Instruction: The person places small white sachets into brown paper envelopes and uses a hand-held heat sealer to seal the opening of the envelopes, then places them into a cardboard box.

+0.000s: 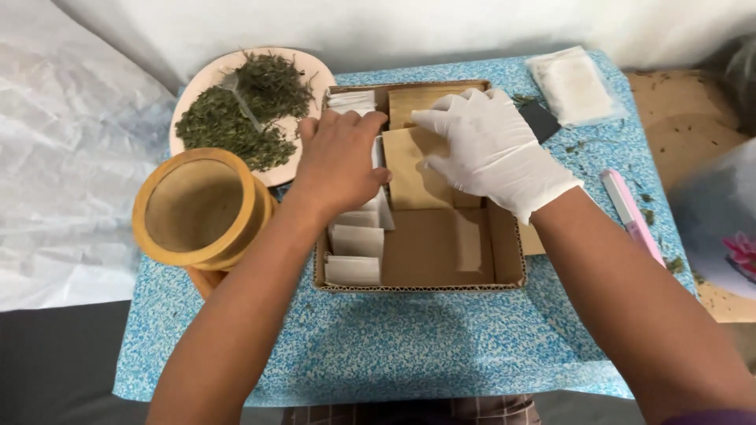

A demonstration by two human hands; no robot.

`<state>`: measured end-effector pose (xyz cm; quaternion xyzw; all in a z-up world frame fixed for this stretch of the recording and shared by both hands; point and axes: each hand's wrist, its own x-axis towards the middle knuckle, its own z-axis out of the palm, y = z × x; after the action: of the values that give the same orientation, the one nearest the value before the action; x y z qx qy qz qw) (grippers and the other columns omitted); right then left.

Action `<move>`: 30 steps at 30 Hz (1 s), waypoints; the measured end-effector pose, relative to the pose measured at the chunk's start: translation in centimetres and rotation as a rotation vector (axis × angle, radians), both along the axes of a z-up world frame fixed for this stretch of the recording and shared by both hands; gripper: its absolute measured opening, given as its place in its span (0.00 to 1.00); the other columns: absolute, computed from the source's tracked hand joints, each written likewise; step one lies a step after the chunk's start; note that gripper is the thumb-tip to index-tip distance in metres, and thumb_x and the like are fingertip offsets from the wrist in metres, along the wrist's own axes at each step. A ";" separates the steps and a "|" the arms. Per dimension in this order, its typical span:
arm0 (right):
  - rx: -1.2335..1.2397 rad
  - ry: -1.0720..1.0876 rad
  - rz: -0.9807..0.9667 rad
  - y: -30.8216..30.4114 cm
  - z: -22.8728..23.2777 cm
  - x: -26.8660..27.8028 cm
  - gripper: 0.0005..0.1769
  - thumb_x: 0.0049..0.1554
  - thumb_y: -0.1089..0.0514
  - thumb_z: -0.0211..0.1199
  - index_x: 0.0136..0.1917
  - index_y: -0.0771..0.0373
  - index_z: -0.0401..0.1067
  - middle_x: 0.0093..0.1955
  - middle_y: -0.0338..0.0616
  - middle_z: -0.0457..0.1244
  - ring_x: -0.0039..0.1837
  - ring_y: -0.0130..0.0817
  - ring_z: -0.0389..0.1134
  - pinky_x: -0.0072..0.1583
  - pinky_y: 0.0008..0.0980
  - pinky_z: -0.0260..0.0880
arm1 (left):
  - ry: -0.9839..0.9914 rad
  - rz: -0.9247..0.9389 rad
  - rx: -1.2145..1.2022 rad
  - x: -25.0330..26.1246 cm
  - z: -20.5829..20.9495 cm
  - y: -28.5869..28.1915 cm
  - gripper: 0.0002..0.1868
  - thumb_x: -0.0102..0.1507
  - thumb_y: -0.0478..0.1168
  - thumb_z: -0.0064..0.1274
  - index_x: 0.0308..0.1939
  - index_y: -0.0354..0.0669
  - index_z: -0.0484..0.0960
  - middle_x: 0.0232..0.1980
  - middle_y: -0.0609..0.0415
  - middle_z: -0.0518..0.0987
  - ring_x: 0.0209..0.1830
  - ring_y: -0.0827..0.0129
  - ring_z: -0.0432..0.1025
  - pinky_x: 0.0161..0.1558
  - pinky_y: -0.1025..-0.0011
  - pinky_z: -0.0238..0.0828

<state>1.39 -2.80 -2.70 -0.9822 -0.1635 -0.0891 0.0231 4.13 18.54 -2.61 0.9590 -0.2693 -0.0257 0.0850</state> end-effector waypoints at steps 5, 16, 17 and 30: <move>-0.083 -0.105 0.057 -0.4 -2.1 1.8 0.35 0.46 0.40 0.69 0.67 0.38 0.67 0.62 0.33 0.65 0.63 0.43 0.64 0.65 0.48 0.52 | 0.114 0.064 -0.125 -1.0 1.8 -1.0 0.37 0.57 0.47 0.60 0.69 0.47 0.65 0.49 0.51 0.78 0.60 0.49 0.60 0.55 0.54 0.45; -0.057 -0.097 0.095 -0.8 -1.1 1.6 0.42 0.40 0.44 0.72 0.69 0.39 0.67 0.44 0.32 0.67 0.54 0.51 0.61 0.63 0.51 0.46 | 0.152 0.118 -0.307 -1.5 1.2 -1.7 0.37 0.56 0.47 0.62 0.66 0.55 0.62 0.51 0.59 0.82 0.60 0.56 0.59 0.55 0.56 0.43; 0.063 0.053 -0.006 -0.4 -0.2 1.2 0.41 0.44 0.43 0.71 0.71 0.37 0.66 0.50 0.46 0.62 0.59 0.54 0.56 0.64 0.48 0.44 | 0.167 0.129 -0.338 -1.6 1.2 -1.7 0.37 0.56 0.45 0.61 0.66 0.55 0.61 0.50 0.58 0.82 0.60 0.56 0.60 0.55 0.56 0.43; 1.118 0.307 -0.214 -2.5 3.0 -2.9 0.25 0.47 0.65 0.75 0.58 0.51 0.77 0.40 0.31 0.62 0.41 0.16 0.62 0.47 0.15 0.66 | 0.246 0.046 -0.513 -1.3 0.0 -1.3 0.22 0.61 0.43 0.56 0.57 0.57 0.68 0.39 0.68 0.84 0.53 0.64 0.76 0.62 0.55 0.50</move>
<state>-1.55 -5.26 0.29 -0.8338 0.0134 -0.0204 0.5515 2.81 17.19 -2.58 0.9015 -0.2329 -0.0710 0.3577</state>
